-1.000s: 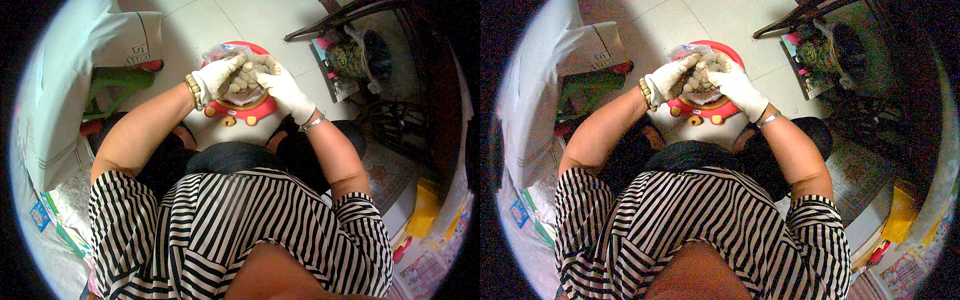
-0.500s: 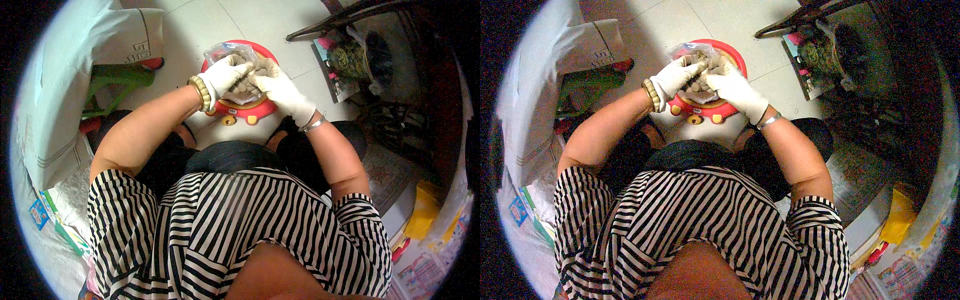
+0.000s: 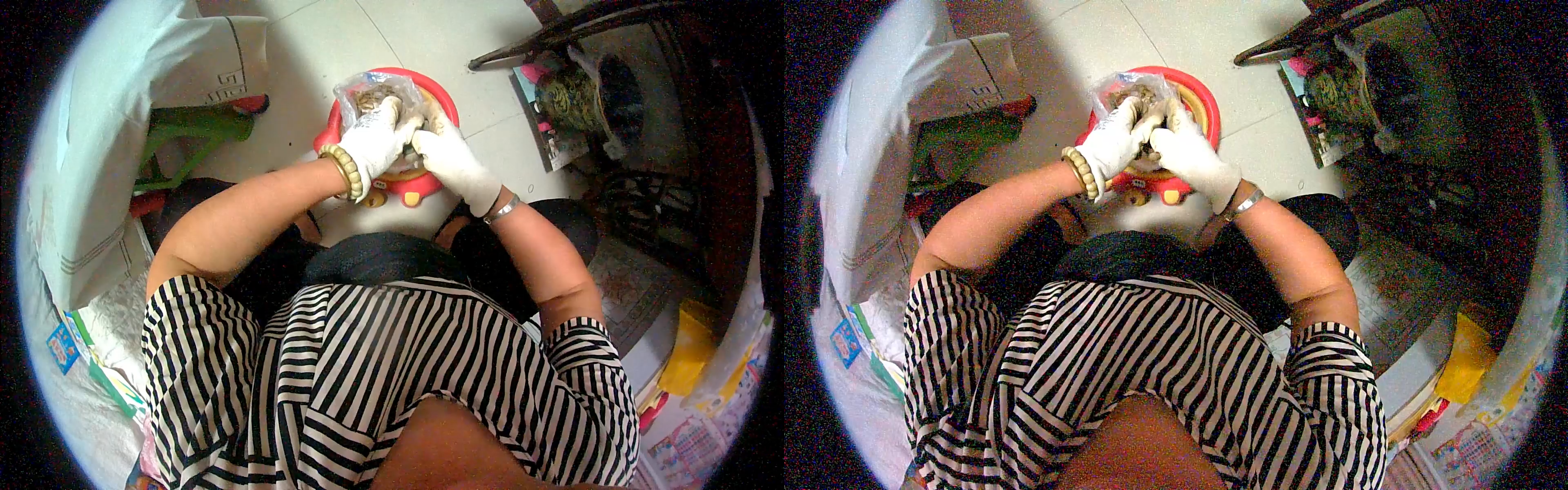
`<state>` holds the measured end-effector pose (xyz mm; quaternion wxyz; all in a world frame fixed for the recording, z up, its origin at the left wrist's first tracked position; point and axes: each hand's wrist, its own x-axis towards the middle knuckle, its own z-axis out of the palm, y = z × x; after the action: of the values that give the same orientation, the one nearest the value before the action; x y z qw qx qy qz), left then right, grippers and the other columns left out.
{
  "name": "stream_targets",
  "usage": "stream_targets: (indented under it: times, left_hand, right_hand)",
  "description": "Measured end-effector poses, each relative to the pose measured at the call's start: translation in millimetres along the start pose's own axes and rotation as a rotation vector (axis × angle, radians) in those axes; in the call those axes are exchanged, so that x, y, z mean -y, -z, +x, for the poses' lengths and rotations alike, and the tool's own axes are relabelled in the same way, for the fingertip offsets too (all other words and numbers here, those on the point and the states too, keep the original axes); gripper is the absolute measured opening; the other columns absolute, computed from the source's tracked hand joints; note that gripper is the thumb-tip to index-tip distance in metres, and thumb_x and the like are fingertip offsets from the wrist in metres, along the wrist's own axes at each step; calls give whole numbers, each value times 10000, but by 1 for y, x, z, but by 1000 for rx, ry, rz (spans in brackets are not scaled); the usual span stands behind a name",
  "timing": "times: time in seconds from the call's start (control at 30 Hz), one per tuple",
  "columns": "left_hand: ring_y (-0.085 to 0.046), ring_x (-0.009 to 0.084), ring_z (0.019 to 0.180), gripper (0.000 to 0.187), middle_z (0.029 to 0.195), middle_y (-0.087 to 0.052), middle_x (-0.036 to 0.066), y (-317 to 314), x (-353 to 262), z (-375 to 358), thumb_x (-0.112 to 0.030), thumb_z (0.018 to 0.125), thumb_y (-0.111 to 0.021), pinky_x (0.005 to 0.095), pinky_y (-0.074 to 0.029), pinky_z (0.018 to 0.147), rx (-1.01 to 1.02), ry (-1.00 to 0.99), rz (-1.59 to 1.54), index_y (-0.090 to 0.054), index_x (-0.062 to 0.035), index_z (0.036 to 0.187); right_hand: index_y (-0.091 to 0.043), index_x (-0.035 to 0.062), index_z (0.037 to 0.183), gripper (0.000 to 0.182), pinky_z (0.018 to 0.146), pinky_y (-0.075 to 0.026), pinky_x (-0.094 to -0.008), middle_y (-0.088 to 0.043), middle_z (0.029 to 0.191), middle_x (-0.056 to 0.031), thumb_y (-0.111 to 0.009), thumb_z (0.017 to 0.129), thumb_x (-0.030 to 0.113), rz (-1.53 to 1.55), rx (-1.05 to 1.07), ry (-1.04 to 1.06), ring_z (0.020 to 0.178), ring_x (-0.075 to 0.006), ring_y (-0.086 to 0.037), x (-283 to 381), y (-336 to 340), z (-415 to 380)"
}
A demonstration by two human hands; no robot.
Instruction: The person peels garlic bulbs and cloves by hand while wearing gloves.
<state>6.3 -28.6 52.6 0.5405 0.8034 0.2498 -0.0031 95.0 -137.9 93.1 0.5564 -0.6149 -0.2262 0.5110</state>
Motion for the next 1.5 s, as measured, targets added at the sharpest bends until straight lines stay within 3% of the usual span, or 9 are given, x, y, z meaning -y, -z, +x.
stream_targets:
  times: [0.27,0.37,0.67,0.83,0.93,1.0,1.13,1.23,1.5]
  left_hand:
    - [-531,398,970,393,1015,-548,246,-17,17,5,-327,906,-451,410,-419,845,-131,-108,-15,-471,13,1103]
    - [-549,271,935,317,1018,-561,173,-13,21,11,-217,932,-464,360,-444,812,-78,-111,-10,-429,15,1146]
    - [-558,277,979,534,1063,-567,204,-5,13,14,-389,888,-487,350,-436,842,51,75,-461,-443,47,1193]
    - [-573,251,947,541,1025,-584,188,-8,27,21,-384,880,-507,327,-453,809,97,22,-426,-445,54,1190]
    - [-536,162,938,460,1034,-559,101,-11,36,26,-359,899,-516,296,-458,804,10,-396,-144,-454,7,1171]
    - [-533,156,944,441,1035,-560,99,-9,23,25,-344,908,-507,290,-457,803,59,19,-401,-453,3,1175]
    - [-530,156,957,424,1044,-557,97,-15,34,29,-328,914,-500,290,-452,818,49,4,-326,-449,0,1177]
    - [-525,325,1049,603,1087,-548,236,-17,34,30,-446,889,-455,357,-408,883,35,-42,-297,-397,40,1240]
    - [-515,173,1021,373,1140,-530,125,-14,40,23,-167,946,-423,296,-444,869,-64,-94,-303,-374,32,1257]
  right_hand:
    - [-455,32,1032,233,698,-459,-266,-538,884,-53,-421,803,8,-129,-176,82,814,-129,-516,-19,-3,10]
    - [-449,29,1127,304,729,-469,-281,-549,981,-76,-412,826,29,-92,-108,12,877,-152,-532,-8,-3,7]
    - [-353,1,1263,426,696,-484,-226,-542,1017,-77,-444,848,30,-36,-55,-2,844,-105,-561,-14,2,7]
    - [-485,42,1007,222,574,-438,-233,-533,827,-15,-458,792,-9,-23,-161,-3,671,-92,-498,7,-8,0]
    - [-486,29,989,233,576,-441,-236,-539,827,-18,-463,766,-32,19,-102,-6,681,-99,-511,14,-2,1]
    - [-475,24,1028,280,599,-455,-246,-543,863,-30,-462,755,-42,-1,-98,-6,719,-111,-523,10,1,2]
    - [-414,14,1166,437,705,-489,-279,-536,997,-70,-456,738,-63,29,-106,-70,863,-156,-544,9,0,4]
    - [-333,17,1255,476,682,-486,-249,-513,1040,-77,-457,797,-8,-18,-45,2,858,-129,-539,8,2,6]
    - [-339,-8,1252,479,743,-485,-269,-499,1088,-96,-433,783,-25,-70,-111,52,921,-147,-543,-1,-4,7]
